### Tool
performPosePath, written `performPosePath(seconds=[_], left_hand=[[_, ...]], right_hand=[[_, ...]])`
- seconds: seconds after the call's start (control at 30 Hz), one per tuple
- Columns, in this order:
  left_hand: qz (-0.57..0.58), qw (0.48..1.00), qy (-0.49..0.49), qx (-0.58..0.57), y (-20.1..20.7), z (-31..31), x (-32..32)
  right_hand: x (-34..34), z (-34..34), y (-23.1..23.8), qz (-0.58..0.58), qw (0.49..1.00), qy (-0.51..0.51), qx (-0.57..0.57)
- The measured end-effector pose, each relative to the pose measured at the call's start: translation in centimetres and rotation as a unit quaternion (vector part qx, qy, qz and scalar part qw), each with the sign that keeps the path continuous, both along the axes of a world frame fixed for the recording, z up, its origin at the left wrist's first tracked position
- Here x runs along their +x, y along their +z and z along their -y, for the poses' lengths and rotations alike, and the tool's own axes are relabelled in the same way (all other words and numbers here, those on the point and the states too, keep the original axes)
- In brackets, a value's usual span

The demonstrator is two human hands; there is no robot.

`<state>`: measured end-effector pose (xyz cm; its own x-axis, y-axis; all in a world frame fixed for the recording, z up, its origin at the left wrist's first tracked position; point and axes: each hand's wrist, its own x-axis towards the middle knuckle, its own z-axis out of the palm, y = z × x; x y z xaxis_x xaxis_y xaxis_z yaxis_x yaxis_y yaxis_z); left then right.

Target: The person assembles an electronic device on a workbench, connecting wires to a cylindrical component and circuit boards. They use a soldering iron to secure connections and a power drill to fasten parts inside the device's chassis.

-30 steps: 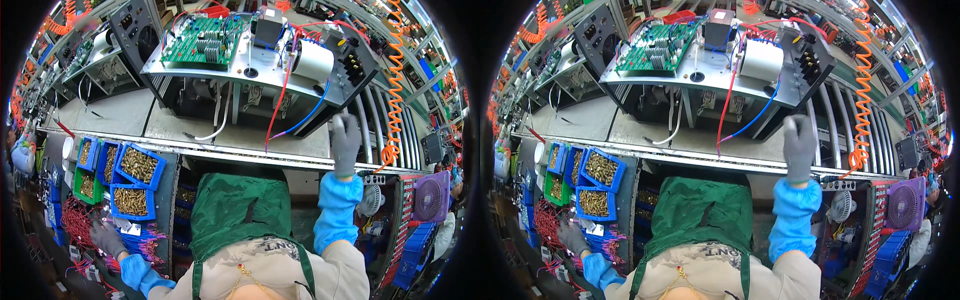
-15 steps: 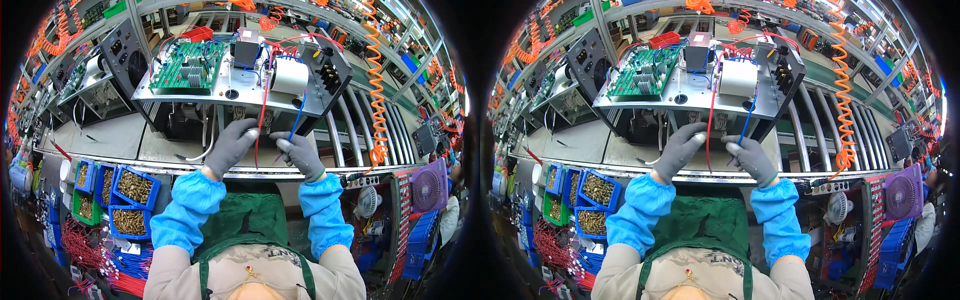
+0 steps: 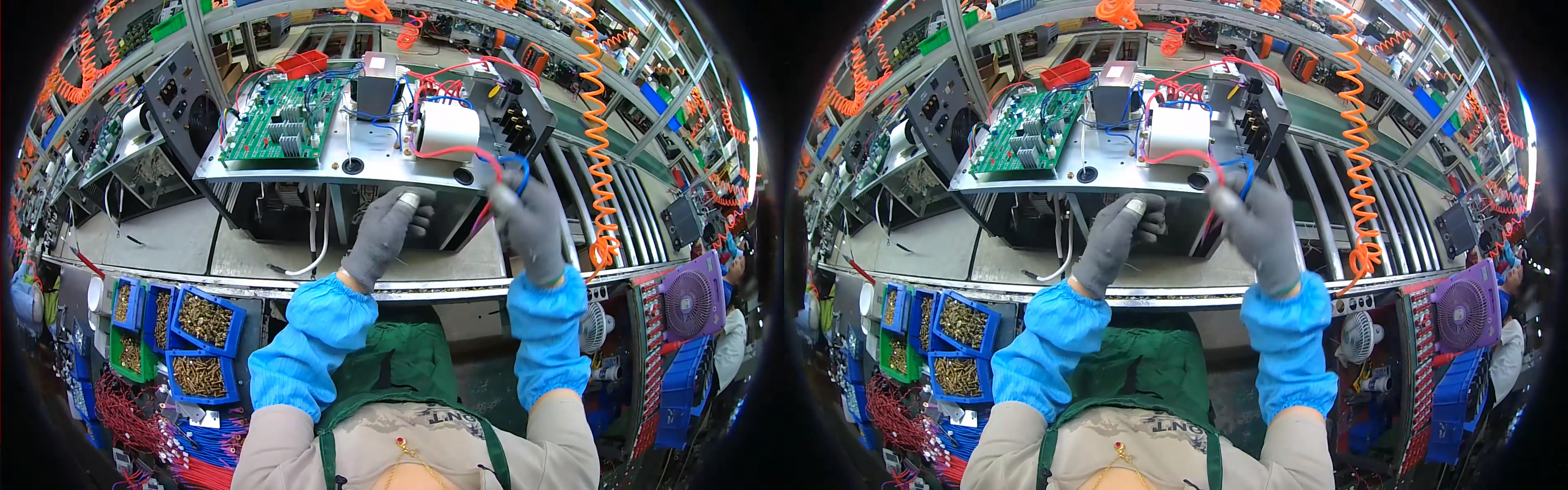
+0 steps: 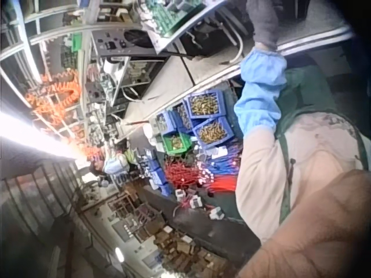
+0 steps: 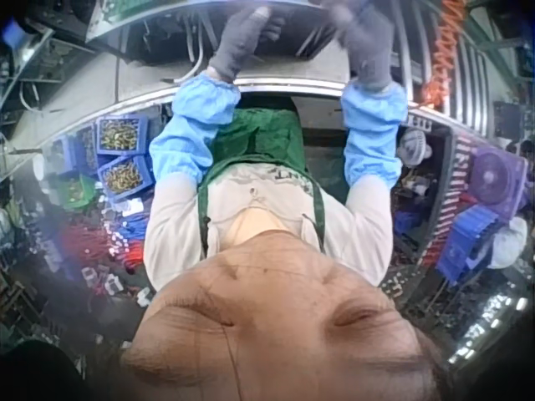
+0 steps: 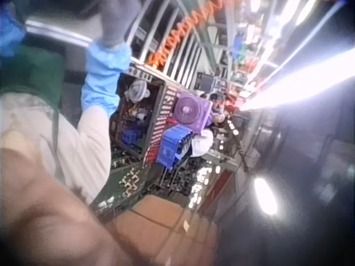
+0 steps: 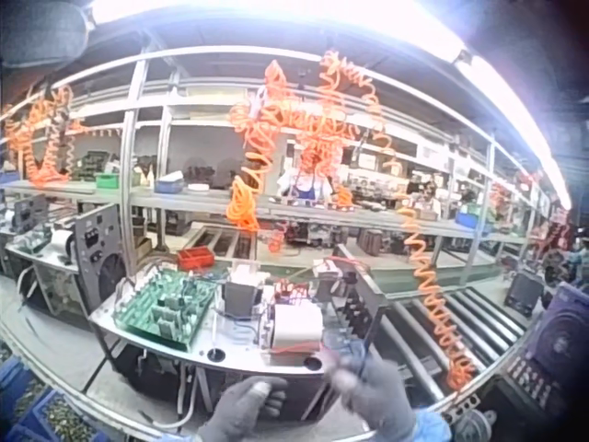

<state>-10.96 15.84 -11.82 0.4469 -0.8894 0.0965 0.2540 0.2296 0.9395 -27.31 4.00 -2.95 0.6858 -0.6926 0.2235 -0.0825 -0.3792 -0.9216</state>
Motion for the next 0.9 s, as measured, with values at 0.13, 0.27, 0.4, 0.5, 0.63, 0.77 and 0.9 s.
performPosePath(seconds=[0.13, 0.27, 0.4, 0.5, 0.63, 0.77, 0.9], left_hand=[[0.079, 0.992, 0.039, 0.086, -2.9, 2.2, -0.7], [0.16, 0.972, 0.095, 0.143, -3.0, 4.1, -0.5], [0.159, 0.977, 0.096, 0.11, -2.6, 5.2, -1.3], [0.106, 0.987, 0.051, 0.113, -1.6, 5.3, -1.4], [0.131, 0.986, 0.038, 0.097, -3.3, 6.7, -1.0], [0.351, 0.917, 0.066, 0.18, -5.2, 6.8, 0.1], [0.474, 0.839, -0.066, 0.259, -4.8, 5.3, 0.1]], right_hand=[[3.6, 2.6, 0.6, 0.034, 0.982, -0.083, -0.166], [4.4, 3.0, 1.4, 0.044, 0.967, -0.093, -0.232], [4.8, 3.8, 0.5, -0.013, 0.958, -0.072, -0.279], [4.6, 3.1, 0.0, -0.082, 0.962, -0.045, -0.255], [4.3, 2.8, -1.6, -0.092, 0.952, -0.007, -0.291], [2.5, 0.7, 0.9, 0.031, 0.999, 0.032, 0.026], [1.8, 1.9, -0.8, 0.128, 0.992, 0.007, -0.02]])
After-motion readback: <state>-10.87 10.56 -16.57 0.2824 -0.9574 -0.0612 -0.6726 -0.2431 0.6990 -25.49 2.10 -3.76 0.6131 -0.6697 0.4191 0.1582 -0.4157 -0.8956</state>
